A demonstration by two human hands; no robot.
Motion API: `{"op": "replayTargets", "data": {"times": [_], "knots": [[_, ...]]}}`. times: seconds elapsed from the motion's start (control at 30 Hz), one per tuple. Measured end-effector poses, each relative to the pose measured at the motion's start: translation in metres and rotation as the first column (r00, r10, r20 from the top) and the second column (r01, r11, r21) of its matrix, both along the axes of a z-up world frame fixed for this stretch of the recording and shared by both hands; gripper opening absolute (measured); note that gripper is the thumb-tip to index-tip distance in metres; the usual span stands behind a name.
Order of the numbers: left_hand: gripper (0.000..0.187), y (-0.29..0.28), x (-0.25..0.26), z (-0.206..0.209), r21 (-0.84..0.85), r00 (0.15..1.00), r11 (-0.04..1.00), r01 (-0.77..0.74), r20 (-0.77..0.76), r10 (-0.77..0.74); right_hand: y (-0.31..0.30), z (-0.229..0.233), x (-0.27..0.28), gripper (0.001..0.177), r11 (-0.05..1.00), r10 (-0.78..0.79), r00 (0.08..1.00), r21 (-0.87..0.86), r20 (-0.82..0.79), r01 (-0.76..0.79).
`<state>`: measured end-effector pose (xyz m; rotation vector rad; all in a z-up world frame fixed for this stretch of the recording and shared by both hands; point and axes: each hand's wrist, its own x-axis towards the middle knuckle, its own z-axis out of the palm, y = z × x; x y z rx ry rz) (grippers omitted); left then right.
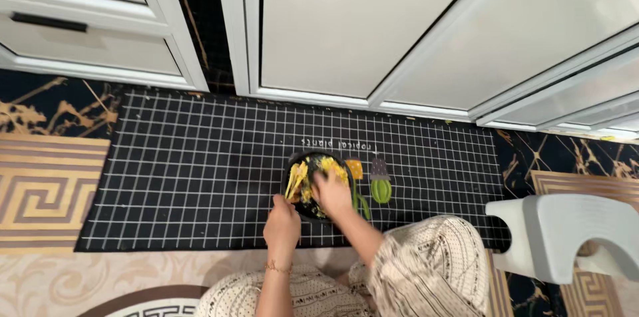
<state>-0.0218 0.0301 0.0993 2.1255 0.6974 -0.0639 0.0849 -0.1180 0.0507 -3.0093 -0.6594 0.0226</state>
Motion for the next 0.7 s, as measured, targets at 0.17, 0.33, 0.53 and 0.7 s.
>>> {"op": "replayTargets", "data": {"times": [0.17, 0.33, 0.53, 0.7], "knots": [[0.016, -0.001, -0.007, 0.012, -0.004, 0.999, 0.999, -0.033, 0.004, 0.033, 0.008, 0.052, 0.041, 0.045, 0.927, -0.313, 0.735, -0.027, -0.601, 0.374], [0.016, 0.002, 0.004, 0.019, -0.01, 0.998, 0.999, -0.035, -0.049, 0.034, 0.007, 0.039, -0.011, 0.041, 0.989, -0.145, 0.957, -0.069, -0.253, 0.132], [0.015, -0.003, -0.006, 0.015, -0.024, 1.0, 0.999, -0.03, -0.008, 0.03, -0.001, 0.045, 0.029, 0.053, 0.971, -0.217, 0.863, -0.014, -0.456, 0.237], [0.017, -0.007, -0.006, 0.007, -0.028, 0.997, 0.997, -0.074, -0.029, 0.074, 0.0, 0.038, -0.007, 0.055, 0.968, -0.25, 0.856, -0.084, -0.453, 0.238]]}}
